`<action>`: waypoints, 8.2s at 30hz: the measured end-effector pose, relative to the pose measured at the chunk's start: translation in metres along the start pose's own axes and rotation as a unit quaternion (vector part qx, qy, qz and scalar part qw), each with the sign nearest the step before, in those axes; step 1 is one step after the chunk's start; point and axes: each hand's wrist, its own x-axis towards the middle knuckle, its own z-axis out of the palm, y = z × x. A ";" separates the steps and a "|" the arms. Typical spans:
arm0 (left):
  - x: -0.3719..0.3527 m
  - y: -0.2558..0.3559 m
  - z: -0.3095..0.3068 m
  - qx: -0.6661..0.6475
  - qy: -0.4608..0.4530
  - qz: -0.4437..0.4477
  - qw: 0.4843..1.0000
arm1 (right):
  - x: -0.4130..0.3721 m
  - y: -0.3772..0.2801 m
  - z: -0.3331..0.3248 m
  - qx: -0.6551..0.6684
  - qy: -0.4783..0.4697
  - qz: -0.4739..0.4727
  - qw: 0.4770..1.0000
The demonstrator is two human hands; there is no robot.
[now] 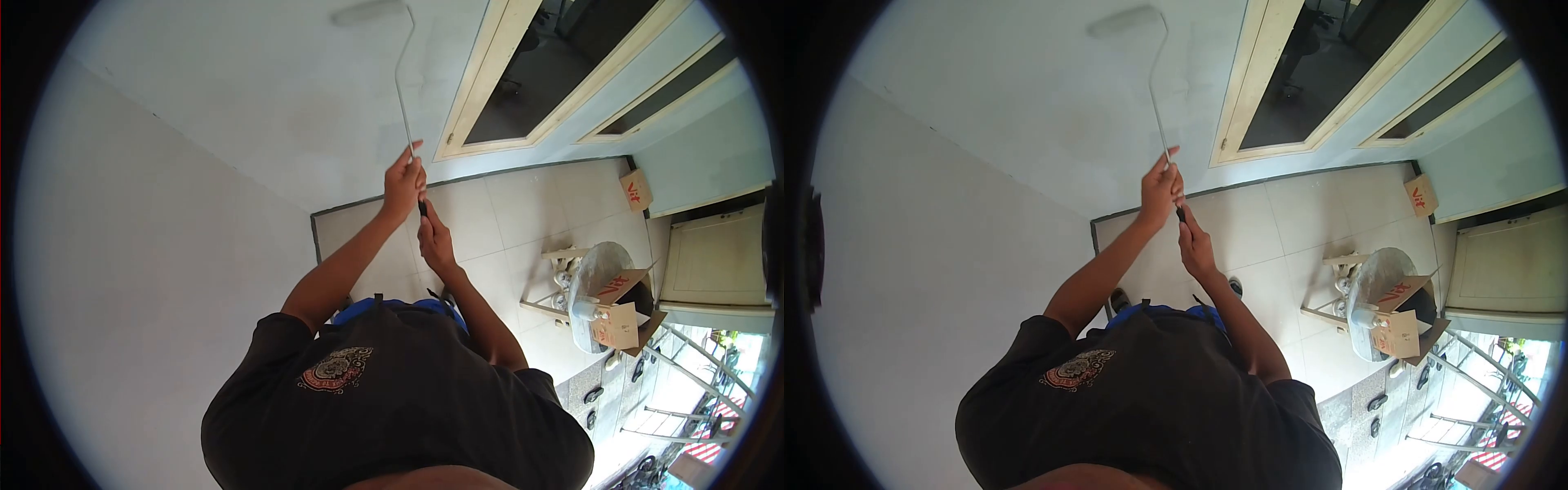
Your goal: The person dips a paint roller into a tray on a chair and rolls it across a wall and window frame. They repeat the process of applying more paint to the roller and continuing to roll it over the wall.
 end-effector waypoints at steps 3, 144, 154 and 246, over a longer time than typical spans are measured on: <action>0.010 0.038 -0.001 0.016 -0.001 0.005 1.000 | 0.019 -0.012 0.020 0.030 0.003 -0.024 0.999; 0.021 -0.006 -0.056 0.061 -0.024 0.028 0.997 | 0.038 0.048 0.057 -0.093 0.055 -0.106 0.988; -0.022 0.004 -0.015 0.087 -0.021 0.027 0.996 | -0.009 0.045 0.024 -0.166 0.057 -0.139 0.975; 0.025 0.142 -0.031 0.092 0.095 0.143 0.981 | 0.087 -0.075 0.110 -0.002 -0.013 -0.080 0.997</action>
